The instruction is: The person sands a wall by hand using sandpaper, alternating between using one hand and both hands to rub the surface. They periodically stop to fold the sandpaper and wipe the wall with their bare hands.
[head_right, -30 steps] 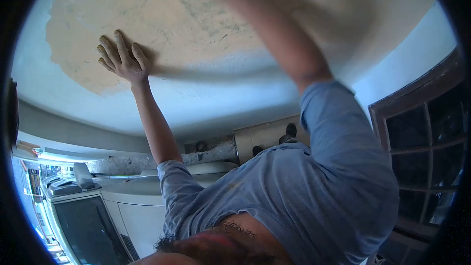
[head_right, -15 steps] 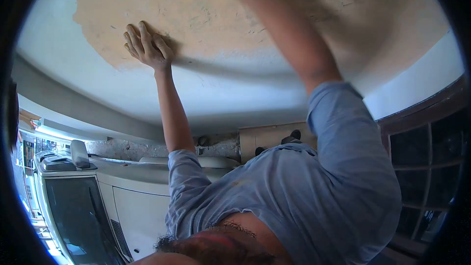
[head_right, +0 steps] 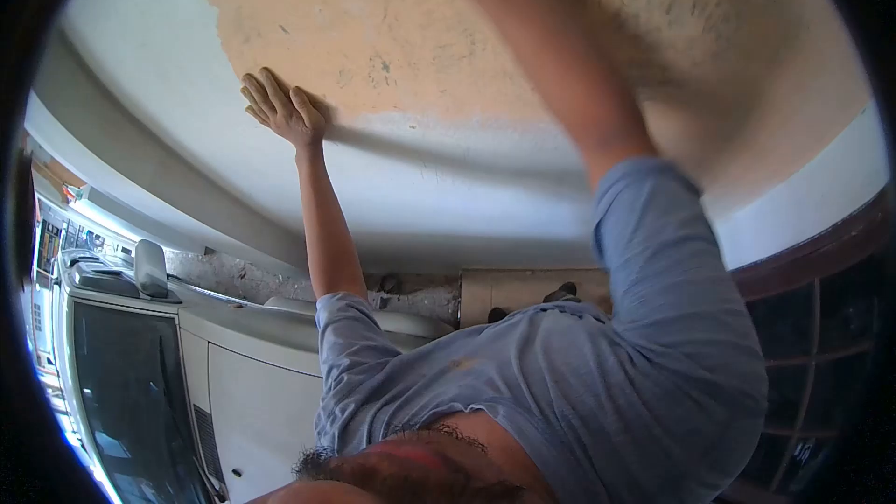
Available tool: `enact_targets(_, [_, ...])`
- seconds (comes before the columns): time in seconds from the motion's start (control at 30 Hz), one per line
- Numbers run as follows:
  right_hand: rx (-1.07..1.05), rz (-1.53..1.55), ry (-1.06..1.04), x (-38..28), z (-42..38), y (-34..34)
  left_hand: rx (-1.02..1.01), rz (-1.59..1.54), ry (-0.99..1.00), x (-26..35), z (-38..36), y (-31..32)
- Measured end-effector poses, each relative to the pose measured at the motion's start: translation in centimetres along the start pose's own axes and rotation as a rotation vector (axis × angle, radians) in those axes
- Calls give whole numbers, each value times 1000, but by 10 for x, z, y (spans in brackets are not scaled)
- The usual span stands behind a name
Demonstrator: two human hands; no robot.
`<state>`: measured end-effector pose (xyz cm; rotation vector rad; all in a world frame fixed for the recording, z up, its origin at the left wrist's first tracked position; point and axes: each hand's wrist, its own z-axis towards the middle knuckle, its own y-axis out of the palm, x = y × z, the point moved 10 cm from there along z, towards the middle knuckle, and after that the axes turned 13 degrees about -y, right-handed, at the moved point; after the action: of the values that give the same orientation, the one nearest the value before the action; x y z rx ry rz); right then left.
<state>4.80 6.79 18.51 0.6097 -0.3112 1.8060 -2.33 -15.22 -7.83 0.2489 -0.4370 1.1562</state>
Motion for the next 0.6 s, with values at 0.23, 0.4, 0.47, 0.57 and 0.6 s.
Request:
enact_targets(0.23, [-243,396,-317,-169,-162,28,-59,44,-151,-25,-14,-3])
enact_targets(0.4, [-54,52,-144,-37,29,25,-193,-16,-164,-24,-20,-10])
enact_targets(0.47, [54,33,-27,-22,51,27,-191,-27,-161,-24,-15,-8])
enact_targets(0.57, [-390,-18,-94,-103,-48,72,-165,-48,-176,-21,-16,-7])
enact_targets(0.6, [-276,160,-178,-142,-91,53,-178,-46,-195,-21,-16,-6])
